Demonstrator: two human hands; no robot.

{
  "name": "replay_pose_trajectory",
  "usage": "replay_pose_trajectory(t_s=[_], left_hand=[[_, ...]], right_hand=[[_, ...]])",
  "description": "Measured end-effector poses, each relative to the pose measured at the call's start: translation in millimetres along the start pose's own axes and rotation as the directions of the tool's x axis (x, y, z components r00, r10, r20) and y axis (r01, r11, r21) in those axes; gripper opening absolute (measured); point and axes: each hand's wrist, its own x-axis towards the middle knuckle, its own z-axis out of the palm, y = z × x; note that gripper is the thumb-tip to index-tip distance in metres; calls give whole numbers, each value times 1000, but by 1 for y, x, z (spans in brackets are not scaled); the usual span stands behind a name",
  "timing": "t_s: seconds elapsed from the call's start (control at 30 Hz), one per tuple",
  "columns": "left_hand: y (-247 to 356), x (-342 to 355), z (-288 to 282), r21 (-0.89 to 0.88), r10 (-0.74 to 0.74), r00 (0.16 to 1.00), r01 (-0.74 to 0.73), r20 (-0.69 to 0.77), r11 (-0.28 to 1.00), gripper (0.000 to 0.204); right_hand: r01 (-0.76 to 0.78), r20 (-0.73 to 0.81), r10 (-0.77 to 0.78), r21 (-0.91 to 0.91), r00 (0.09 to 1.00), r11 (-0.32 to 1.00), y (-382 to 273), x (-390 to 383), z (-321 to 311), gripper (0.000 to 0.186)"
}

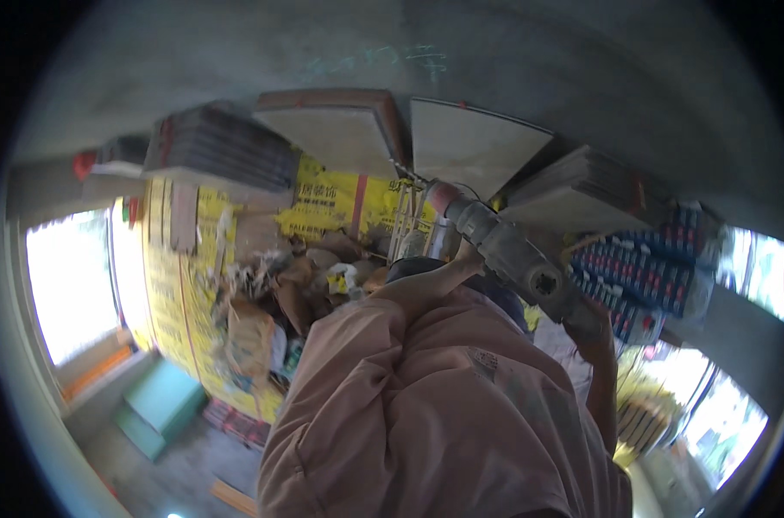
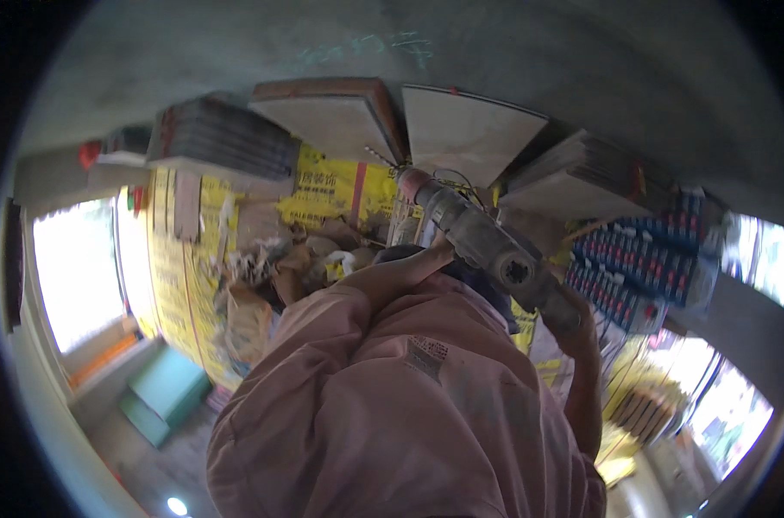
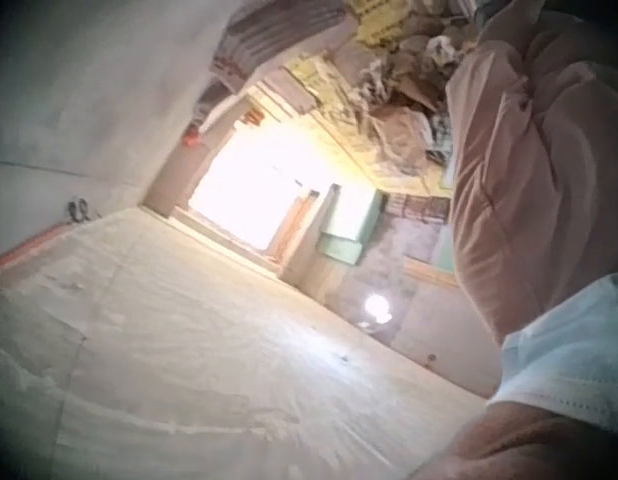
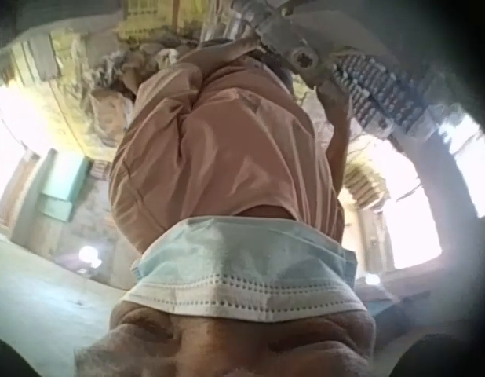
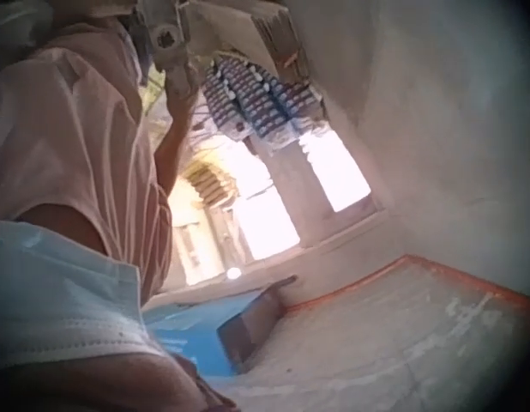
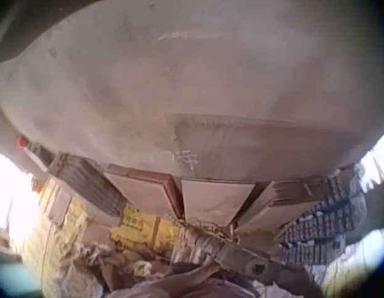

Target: Drilling a line or series of holes into a concrete ceiling using a hammer drill.

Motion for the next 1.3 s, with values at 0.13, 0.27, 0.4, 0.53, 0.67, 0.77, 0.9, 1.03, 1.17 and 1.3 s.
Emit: replay_pose_trajectory(t_s=[0.13, 0.27, 0.4, 0.53, 0.67, 0.77, 0.9, 1.03, 1.17, 1.3], left_hand=[[13, -4, -13, -9, -17, 983, 19, 181, 1000, 28], [15, 11, -42, 84, -62, 962, 41, 265, 996, 29], [4, 36, -50, 176, -54, 960, 5, 276, 984, 30], [6, 59, -43, 225, -31, 963, -30, 266, 974, 31], [17, 63, -33, 264, -36, 961, -39, 273, 964, 31], [18, 54, -39, 304, -56, 952, -40, 300, 952, 32], [13, 44, -63, 357, -85, 935, -47, 344, 933, 33], [13, 48, -82, 380, -98, 916, -63, 389, 923, 33], [18, 55, -88, 412, -112, 902, -78, 417, 908, 34], [20, 55, -84, 442, -139, 892, -74, 430, 894, 35]], right_hand=[[111, 128, -125, 111, 984, 988, -61, 6, 33, 47], [-57, 67, 51, 100, 996, 993, -113, 26, 62, 52], [74, 72, -79, 59, 994, 995, -149, 52, 59, 48], [109, 124, -113, 43, 986, 993, -153, 75, 31, 52], [174, 179, -191, 109, 965, 979, -140, 82, 8, 54], [178, 144, -202, 167, 969, 970, -134, 74, 8, 39], [142, 59, -151, 138, 987, 980, -141, 64, 21, 33], [221, -73, -210, 198, 975, 955, -158, 49, 40, 31], [226, -47, -223, 103, 974, 969, -168, 45, 55, 37], [268, -122, -253, 129, 960, 955, -154, 38, 58, 42]])
